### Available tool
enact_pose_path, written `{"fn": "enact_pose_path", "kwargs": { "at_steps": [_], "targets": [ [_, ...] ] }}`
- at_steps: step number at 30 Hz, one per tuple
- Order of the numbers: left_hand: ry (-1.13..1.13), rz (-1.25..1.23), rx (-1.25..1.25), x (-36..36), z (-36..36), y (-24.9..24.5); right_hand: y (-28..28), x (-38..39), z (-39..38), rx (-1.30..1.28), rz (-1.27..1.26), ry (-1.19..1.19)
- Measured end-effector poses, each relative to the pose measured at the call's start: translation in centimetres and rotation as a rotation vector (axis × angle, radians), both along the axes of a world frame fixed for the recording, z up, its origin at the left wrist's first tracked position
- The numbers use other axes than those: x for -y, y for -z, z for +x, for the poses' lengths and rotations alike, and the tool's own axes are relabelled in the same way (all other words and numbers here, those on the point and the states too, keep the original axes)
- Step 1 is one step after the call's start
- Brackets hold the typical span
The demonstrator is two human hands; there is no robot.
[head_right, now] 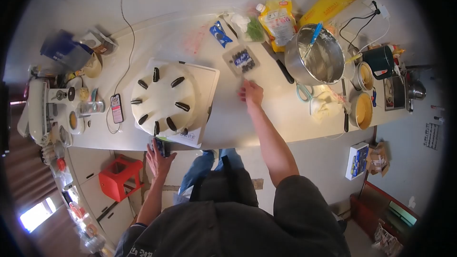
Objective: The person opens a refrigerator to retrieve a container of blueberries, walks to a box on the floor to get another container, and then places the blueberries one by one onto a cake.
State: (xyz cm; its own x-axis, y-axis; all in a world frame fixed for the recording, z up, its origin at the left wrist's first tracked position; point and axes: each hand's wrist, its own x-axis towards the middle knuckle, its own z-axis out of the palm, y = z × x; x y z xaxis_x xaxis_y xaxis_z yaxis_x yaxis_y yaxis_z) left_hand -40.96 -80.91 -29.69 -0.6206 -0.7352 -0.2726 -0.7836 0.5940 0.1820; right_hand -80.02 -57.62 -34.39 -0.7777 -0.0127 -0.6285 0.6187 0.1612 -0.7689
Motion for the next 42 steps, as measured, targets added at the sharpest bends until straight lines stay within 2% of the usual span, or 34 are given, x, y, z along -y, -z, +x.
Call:
{"fn": "enact_pose_path", "kwargs": {
  "at_steps": [2,6,8,11,15,17,20,23,29,35,42],
  "targets": [
    [0.050,-0.012,-0.019,-1.1,0.3,0.2,1.4,-1.1,1.8,-0.032,0.009,-0.079],
    [0.158,-0.013,-0.064,-3.5,0.4,0.2,3.0,-4.8,12.3,-0.025,-0.050,-0.245],
    [0.214,0.002,-0.106,-4.7,0.5,0.4,1.7,-5.5,17.4,0.042,0.024,-0.273],
    [0.320,0.025,-0.140,-6.9,0.4,0.8,0.7,-5.5,23.4,0.096,-0.042,-0.283],
    [0.489,0.056,-0.184,-11.1,-2.3,2.2,0.7,-5.2,26.7,-0.101,0.083,-0.478],
    [0.564,0.076,-0.161,-12.4,-4.0,1.7,0.2,-5.8,27.3,-0.080,0.107,-0.447],
    [0.611,0.129,-0.180,-13.8,-6.9,1.2,-0.2,-7.3,26.7,0.119,-0.042,-0.096],
    [0.633,0.177,-0.148,-16.2,-9.1,0.6,-0.3,-9.5,25.6,0.131,-0.106,-0.029],
    [0.638,0.230,-0.096,-18.9,-13.6,0.3,-0.4,-12.5,22.8,0.142,-0.141,-0.044],
    [0.642,0.140,-0.154,-22.5,-19.6,1.7,0.1,-15.2,17.7,0.198,-0.182,0.035],
    [0.583,0.145,-0.183,-24.0,-27.2,1.2,0.8,-17.6,7.7,0.114,-0.055,-0.176]
  ]
}}
